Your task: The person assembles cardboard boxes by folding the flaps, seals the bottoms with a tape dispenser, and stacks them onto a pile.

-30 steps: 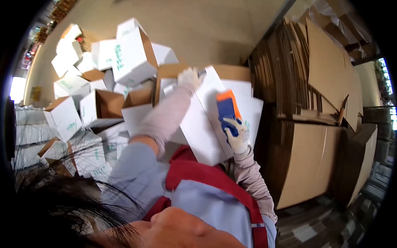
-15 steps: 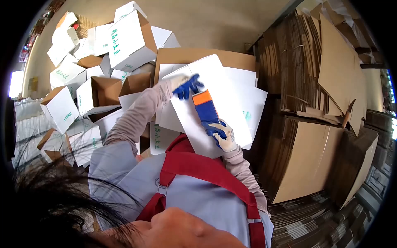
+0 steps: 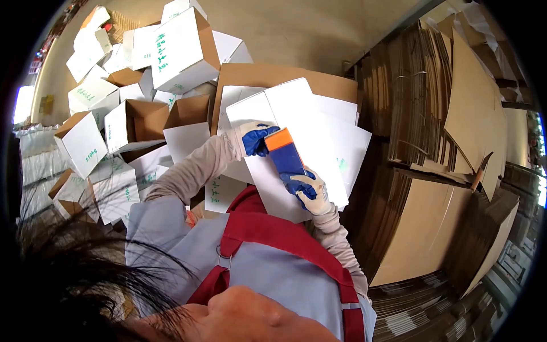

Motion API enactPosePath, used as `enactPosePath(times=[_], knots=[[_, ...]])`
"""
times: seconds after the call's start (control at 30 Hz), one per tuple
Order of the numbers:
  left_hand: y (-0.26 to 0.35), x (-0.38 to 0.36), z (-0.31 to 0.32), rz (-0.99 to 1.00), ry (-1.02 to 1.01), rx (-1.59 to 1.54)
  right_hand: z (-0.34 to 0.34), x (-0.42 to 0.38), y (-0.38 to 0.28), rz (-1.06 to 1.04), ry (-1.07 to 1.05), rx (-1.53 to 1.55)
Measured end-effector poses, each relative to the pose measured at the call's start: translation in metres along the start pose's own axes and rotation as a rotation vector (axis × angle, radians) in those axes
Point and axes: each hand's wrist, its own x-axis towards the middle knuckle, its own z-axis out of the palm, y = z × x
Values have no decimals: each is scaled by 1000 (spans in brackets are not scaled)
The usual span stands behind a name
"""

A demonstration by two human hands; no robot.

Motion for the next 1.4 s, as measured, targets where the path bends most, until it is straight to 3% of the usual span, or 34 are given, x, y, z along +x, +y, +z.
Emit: enactPosePath(times=[0.13,0.2,0.27,0.33,0.4,0.43,0.5,0.6,0.63,0.67,0.73,0.77,0.8,0.87,0.93,1.03,1.07,1.13,1.23,1.27,1.33,1.4], knots=[[31,1,-6,-83,12,155,-5,13,-23,27,-44,16],[47,0,-7,0,-32,509,-3,14,-17,13,-21,8],[74,0,17,213,223,1405,0,17,-19,4,1,3],[85,16,7,452,341,1800,5,33,-35,-17,139,-169],[109,37,-18,429,553,1720,4,56,-46,5,167,-116],[117,49,-32,432,544,1724,4,65,-45,-1,155,-123],[115,78,-66,-136,492,1705,3,70,-44,-4,141,-140],[79,125,-141,-9,497,1842,10,75,-39,62,172,-28],[113,61,-63,-93,477,1955,9,75,-38,73,159,-18],[116,67,-68,-87,473,1963,7,75,-36,85,147,-8],[124,85,-85,-196,941,1749,8,80,-36,64,169,-9],[125,82,-70,-23,851,1583,9,80,-41,63,165,24],[110,87,-52,-37,825,1599,9,78,-42,74,158,60],[68,96,-7,297,791,1731,7,61,-38,103,147,34],[50,91,5,220,734,1685,6,16,-40,63,150,-102],[50,100,-4,181,870,1640,-5,-136,-6,15,106,-31],[56,97,4,153,902,1677,-4,-195,4,272,98,113],[52,99,4,138,926,1695,1,-289,5,452,123,-74],[53,100,2,144,955,1715,20,-318,29,466,152,-135],[54,100,3,155,952,1715,18,-275,6,467,217,-246],[54,100,3,154,953,1712,29,-220,8,666,452,54],[55,104,-2,160,963,1726,33,-204,15,608,607,386]])
